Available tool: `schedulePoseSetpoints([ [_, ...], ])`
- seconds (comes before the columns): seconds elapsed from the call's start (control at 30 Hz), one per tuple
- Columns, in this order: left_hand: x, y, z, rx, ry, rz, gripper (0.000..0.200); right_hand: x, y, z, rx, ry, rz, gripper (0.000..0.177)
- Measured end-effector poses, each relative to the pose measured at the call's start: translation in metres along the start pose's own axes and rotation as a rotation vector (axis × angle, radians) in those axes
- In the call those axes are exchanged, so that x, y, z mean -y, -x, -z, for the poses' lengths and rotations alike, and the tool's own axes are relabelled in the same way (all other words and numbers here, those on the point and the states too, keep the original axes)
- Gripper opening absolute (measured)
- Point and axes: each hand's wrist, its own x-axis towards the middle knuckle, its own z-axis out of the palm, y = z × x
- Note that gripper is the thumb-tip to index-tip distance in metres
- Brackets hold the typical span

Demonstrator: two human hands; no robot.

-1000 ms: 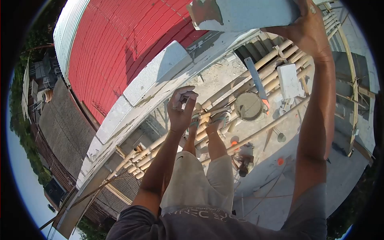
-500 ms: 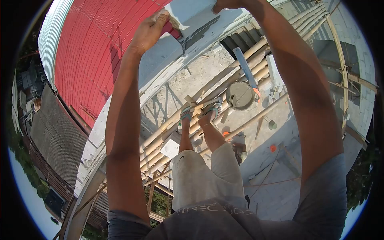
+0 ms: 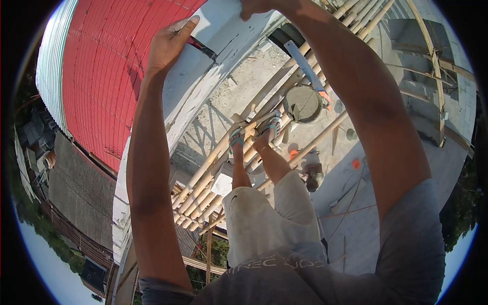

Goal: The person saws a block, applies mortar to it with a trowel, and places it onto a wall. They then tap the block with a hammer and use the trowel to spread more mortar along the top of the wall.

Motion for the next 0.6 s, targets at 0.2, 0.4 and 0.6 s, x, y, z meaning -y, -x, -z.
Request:
schedulePoseSetpoints([
  [0.2, 0.006, 0.007, 0.002, -0.006, 0.019, 0.065, 0.048, 0.007, -0.001, -0.01, 0.001, -0.04, 0.002, 0.044],
  [0.4, 0.002, 0.013, 0.0, -0.008, -0.001, 0.194, 0.047, 0.01, -0.004, -0.018, 0.003, -0.066, 0.004, 0.04],
  [0.6, 0.008, 0.008, 0.003, 0.01, -0.029, 0.189, 0.047, 0.016, -0.008, -0.025, -0.013, -0.084, 0.006, 0.036],
])
